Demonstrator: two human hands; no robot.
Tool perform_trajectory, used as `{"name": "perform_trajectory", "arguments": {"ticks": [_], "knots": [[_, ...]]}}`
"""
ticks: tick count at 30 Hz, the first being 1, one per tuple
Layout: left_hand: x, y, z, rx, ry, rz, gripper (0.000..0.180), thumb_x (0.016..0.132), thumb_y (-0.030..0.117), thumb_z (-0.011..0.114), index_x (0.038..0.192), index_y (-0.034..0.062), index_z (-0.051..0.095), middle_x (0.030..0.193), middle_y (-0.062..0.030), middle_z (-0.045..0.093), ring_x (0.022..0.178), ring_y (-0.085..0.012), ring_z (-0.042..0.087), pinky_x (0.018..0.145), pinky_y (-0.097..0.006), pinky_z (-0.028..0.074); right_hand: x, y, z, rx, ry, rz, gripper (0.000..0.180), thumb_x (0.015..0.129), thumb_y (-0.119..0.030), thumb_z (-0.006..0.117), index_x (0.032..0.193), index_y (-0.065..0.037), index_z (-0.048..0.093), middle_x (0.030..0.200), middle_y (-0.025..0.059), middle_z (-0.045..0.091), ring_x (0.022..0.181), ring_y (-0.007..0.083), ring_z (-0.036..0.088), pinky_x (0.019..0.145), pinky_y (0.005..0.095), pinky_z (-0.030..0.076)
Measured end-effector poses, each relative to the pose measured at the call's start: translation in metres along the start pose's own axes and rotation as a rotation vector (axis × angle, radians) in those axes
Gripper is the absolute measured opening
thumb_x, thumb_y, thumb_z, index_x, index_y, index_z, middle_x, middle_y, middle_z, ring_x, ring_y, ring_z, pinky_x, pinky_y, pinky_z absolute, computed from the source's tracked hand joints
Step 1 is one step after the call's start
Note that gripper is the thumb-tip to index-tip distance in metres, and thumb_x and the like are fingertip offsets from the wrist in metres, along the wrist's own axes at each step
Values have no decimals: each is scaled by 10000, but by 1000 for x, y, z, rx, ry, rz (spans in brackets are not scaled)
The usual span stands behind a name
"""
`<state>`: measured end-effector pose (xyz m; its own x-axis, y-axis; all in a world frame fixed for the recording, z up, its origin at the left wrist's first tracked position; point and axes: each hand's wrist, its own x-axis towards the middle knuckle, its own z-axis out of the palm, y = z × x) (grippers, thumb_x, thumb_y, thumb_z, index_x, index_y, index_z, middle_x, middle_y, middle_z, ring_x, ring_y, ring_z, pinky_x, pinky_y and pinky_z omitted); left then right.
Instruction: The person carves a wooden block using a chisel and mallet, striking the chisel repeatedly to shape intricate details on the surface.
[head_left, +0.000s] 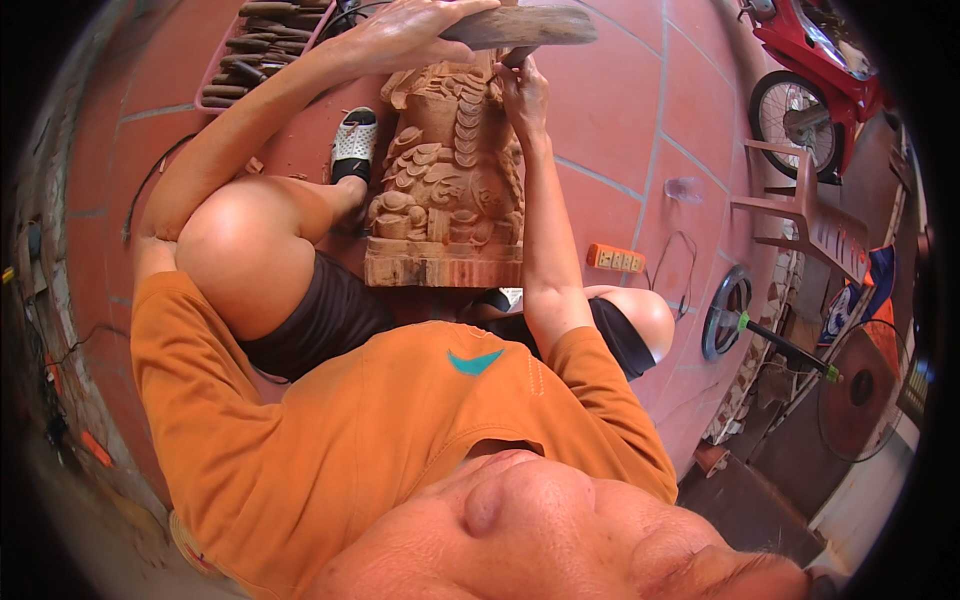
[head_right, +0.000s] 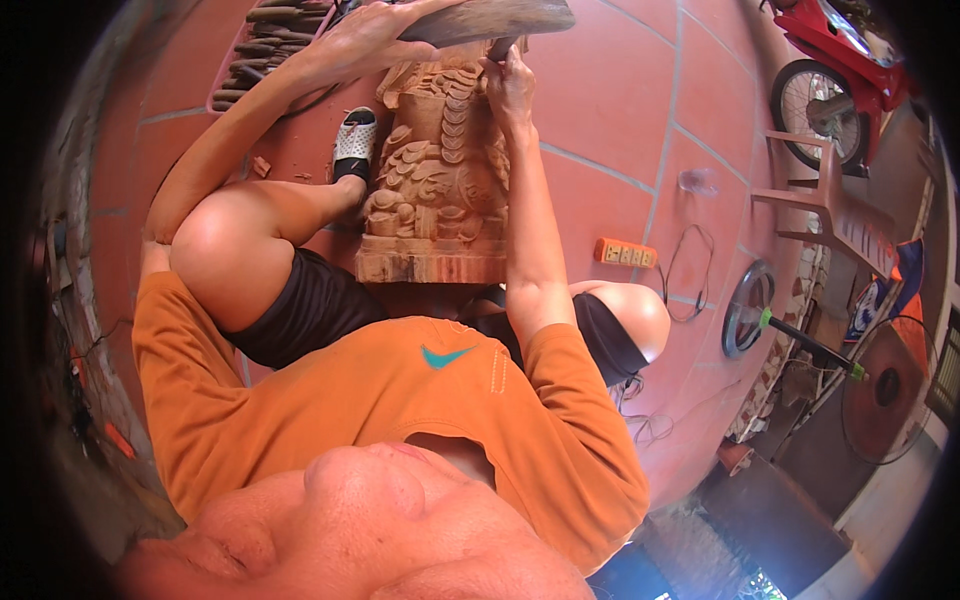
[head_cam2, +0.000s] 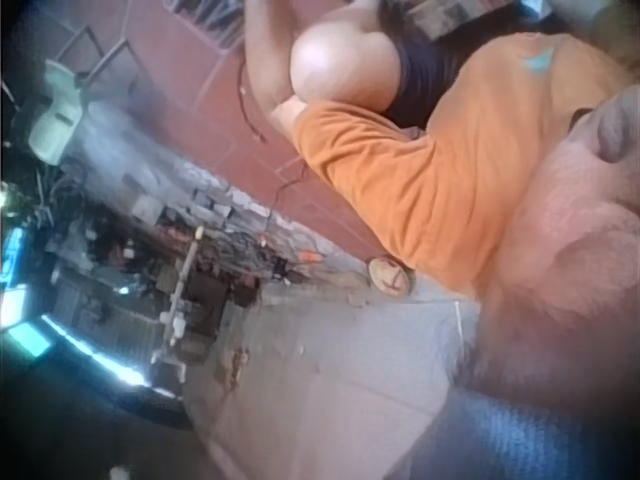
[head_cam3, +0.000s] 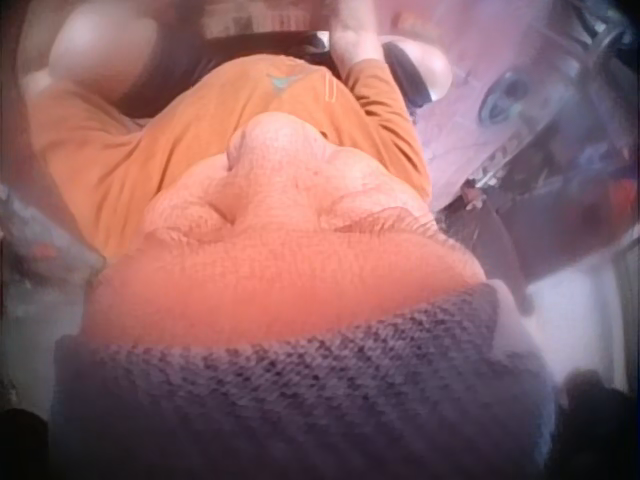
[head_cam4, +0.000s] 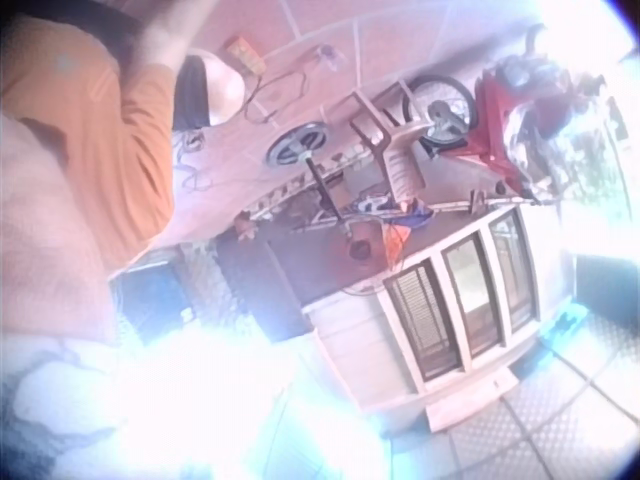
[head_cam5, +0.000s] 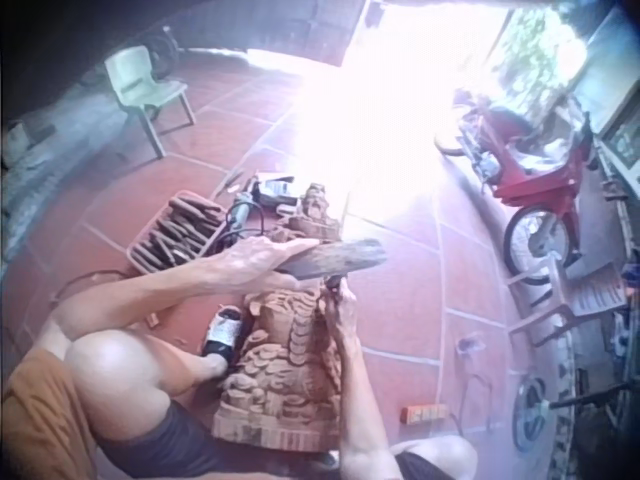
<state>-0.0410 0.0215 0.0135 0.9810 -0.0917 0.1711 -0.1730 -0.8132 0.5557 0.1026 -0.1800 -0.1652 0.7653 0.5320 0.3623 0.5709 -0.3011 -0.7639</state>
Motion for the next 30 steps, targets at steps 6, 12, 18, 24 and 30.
{"name": "perform_trajectory", "arguments": {"ticks": [6,12,18,24,30], "knots": [[-9,12,-31,-172,-280,-221,727,899,253,716,1521,60,393,1288,-285,612,1142,-367,647,995,-443,501,2,9,5,-71,-22,-37,214,869,-120,744,1036,-71,620,865,151,724,804,343,720,695,419,540],[-32,-32,10,-111,38,-40,742,879,349,718,1530,165,413,1198,-260,673,1057,-388,680,947,-475,512,7,13,8,-50,-69,116,187,904,-151,710,1061,-70,647,868,93,734,765,191,686,698,350,533],[-46,-48,7,-176,196,27,746,895,391,705,1534,147,408,1202,-294,660,1099,-411,665,970,-461,496,12,20,10,-129,-53,134,171,920,-151,696,1067,-70,660,850,69,733,723,126,664,688,317,529],[-46,-55,5,-249,121,-1,708,931,305,703,1534,77,410,1404,-218,576,1275,-282,575,1099,-368,414,14,26,9,-161,-3,83,210,919,-226,698,1056,-74,649,841,95,727,764,189,704,714,361,536],[-29,-5,-19,-375,151,10,725,917,186,690,1540,25,357,1396,-232,564,1299,-250,543,1104,-372,415,6,17,9,-138,6,66,201,921,-220,690,1069,-90,645,864,124,732,790,265,721,700,394,527]]}}
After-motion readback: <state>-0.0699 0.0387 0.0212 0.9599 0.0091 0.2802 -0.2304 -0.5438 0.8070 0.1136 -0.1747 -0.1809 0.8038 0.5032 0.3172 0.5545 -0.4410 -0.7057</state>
